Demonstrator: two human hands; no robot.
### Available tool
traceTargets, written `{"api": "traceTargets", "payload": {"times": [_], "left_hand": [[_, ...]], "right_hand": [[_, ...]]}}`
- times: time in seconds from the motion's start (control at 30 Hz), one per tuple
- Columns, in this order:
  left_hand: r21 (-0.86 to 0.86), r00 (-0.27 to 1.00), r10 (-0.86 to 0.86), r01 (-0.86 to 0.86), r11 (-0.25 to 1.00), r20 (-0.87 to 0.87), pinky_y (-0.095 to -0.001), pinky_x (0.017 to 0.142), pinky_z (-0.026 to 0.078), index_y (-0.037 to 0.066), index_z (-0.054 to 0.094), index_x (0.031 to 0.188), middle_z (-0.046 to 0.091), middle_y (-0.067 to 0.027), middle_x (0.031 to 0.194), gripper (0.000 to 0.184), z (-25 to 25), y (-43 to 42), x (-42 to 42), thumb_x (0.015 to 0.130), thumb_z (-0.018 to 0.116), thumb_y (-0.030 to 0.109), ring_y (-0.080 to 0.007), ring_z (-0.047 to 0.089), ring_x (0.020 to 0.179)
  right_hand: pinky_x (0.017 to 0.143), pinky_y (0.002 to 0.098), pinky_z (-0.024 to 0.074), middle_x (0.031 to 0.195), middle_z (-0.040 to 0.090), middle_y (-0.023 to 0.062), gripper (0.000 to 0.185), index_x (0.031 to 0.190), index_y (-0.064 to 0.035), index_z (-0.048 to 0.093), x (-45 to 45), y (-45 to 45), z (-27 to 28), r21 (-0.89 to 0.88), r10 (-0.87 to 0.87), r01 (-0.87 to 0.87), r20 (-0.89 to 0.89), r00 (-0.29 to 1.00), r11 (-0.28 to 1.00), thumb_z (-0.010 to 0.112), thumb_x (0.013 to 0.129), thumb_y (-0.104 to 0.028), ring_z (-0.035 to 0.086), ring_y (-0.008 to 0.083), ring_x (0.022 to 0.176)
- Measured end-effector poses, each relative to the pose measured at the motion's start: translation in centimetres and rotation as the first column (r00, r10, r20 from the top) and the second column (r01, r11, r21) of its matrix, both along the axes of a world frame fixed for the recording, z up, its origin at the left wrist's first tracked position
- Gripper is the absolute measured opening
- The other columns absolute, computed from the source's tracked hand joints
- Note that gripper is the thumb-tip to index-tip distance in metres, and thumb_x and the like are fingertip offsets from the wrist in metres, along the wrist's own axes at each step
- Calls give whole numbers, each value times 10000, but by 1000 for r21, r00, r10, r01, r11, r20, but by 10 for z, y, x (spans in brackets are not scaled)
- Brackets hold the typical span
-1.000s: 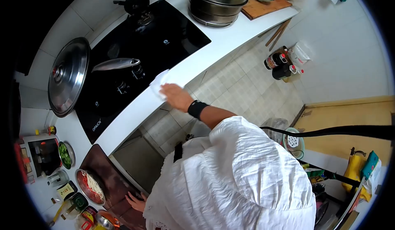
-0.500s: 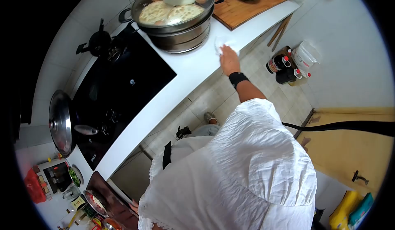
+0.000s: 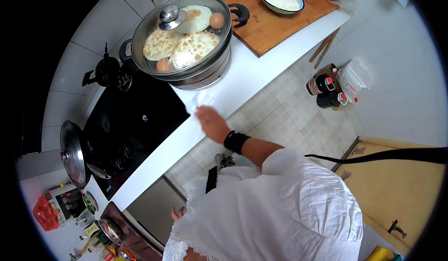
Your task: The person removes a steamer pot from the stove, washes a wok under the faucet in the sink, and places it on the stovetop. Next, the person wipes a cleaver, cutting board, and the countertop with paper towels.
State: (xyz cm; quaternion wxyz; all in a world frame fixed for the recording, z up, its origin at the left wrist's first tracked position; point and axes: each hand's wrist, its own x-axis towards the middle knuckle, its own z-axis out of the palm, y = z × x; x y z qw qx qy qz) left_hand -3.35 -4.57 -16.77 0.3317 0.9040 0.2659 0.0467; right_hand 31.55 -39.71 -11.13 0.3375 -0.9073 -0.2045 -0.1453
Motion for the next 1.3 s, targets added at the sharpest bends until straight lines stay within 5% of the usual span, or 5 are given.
{"api": "traceTargets", "payload": {"times": [0.03, 0.23, 0.33, 0.43, 1.3], "left_hand": [[322, 955, -295, 283, 903, -11, -363, 887, 362, 106, 602, 941, 415, -172, 1205, 248, 26, -25, 25, 703, 619, 35, -285, 436, 1082], [-65, 958, -287, 285, 956, -26, -340, 865, 371, 81, 620, 847, 404, -168, 1197, 214, 2, -41, 82, 653, 632, -11, -287, 442, 1070], [153, 710, -704, 693, 705, 31, -563, 882, 314, 39, 406, 1176, 445, -211, 1139, 527, -26, -37, 92, 723, 597, 226, -420, 415, 1064], [-107, 781, -624, 621, 776, 4, -335, 815, 414, 77, 615, 884, 508, -145, 1065, 187, -22, -52, 130, 700, 634, 107, -263, 513, 962], [-304, 697, -577, 491, 816, -425, -398, 796, 416, 35, 600, 896, 545, -186, 975, 212, 14, -471, 353, 716, 594, 147, -352, 520, 915]], "right_hand": [[998, 389, 267, 1177, 453, 154, 359, 1095, 1, 474, -3, 9, 2, -25, 17, -17, 4, 1000, 1000, 477, 739, -47, 398, 273, 1142], [995, 384, 268, 1227, 423, 120, 406, 1139, -21, 453, 7, -50, 16, -142, 54, -60, -47, 997, 988, 518, 744, -86, 378, 259, 1161], [991, 385, 269, 1235, 417, 118, 404, 1152, -27, 440, 22, -106, 15, -188, -135, 125, -41, 990, 974, 518, 762, -101, 373, 265, 1164], [988, 388, 271, 1234, 418, 120, 403, 1160, -35, 427, 34, -163, 10, -190, -339, 334, 6, 941, 923, 515, 774, -106, 374, 273, 1161], [772, 436, 385, 998, 521, 199, 283, 984, 10, 499, 283, -821, -14, -245, -697, 726, 207, 687, 643, 488, 732, -120, 487, 348, 910]]}}
